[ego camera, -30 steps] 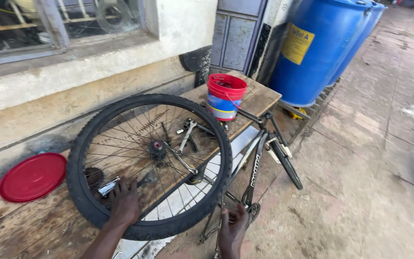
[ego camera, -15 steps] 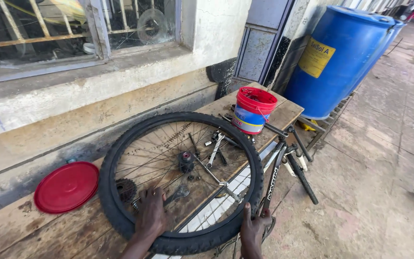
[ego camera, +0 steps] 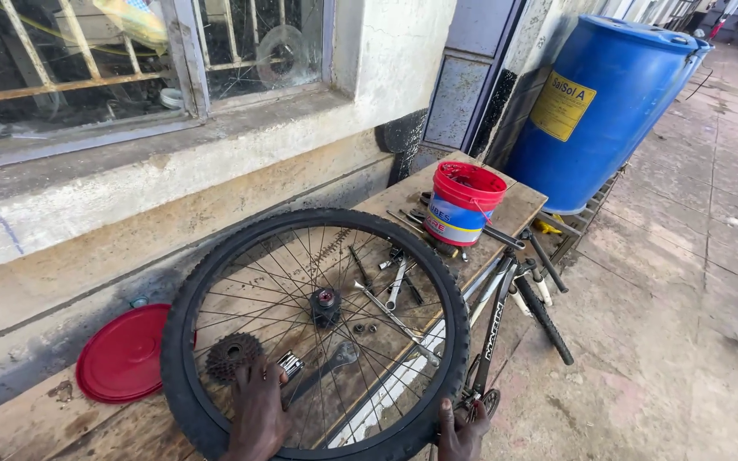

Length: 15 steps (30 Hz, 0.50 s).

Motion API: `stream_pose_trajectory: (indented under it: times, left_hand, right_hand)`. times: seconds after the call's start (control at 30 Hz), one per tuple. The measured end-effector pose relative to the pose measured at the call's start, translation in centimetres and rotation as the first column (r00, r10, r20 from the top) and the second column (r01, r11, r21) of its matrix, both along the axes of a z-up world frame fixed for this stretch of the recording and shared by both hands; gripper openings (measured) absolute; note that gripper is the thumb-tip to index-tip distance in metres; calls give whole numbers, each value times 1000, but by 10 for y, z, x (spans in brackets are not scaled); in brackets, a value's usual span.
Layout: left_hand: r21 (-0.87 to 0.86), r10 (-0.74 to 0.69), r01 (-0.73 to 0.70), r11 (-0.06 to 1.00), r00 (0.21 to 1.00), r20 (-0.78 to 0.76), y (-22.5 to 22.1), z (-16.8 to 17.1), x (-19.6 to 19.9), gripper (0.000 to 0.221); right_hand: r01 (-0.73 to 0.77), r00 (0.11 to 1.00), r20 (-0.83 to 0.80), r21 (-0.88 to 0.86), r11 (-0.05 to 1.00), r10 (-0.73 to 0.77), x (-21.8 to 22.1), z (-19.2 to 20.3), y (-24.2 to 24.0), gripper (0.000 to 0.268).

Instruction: Applying grease to a bicycle wheel hub and assembling the components on a workbench.

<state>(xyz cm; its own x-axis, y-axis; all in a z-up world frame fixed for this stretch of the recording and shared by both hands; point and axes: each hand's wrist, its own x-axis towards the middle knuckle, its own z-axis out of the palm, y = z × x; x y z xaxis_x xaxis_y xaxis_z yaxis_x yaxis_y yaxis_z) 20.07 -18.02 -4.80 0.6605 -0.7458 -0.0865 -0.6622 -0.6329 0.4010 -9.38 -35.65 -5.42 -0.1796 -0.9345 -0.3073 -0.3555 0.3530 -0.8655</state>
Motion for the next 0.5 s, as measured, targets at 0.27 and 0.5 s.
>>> stream_pose_trajectory:
  times: [0.27,0.5]
  left_hand:
    - [237,-64,61,969,998,4,2,18,-14,81]
    - [24,-45,46,999,999,-24,16,-21,-42,48]
  right_hand:
    - [23,998,-57,-32,999,-25,0,5,2,97]
    - [102,991,105,-141,985,-88,-1,19,17,87]
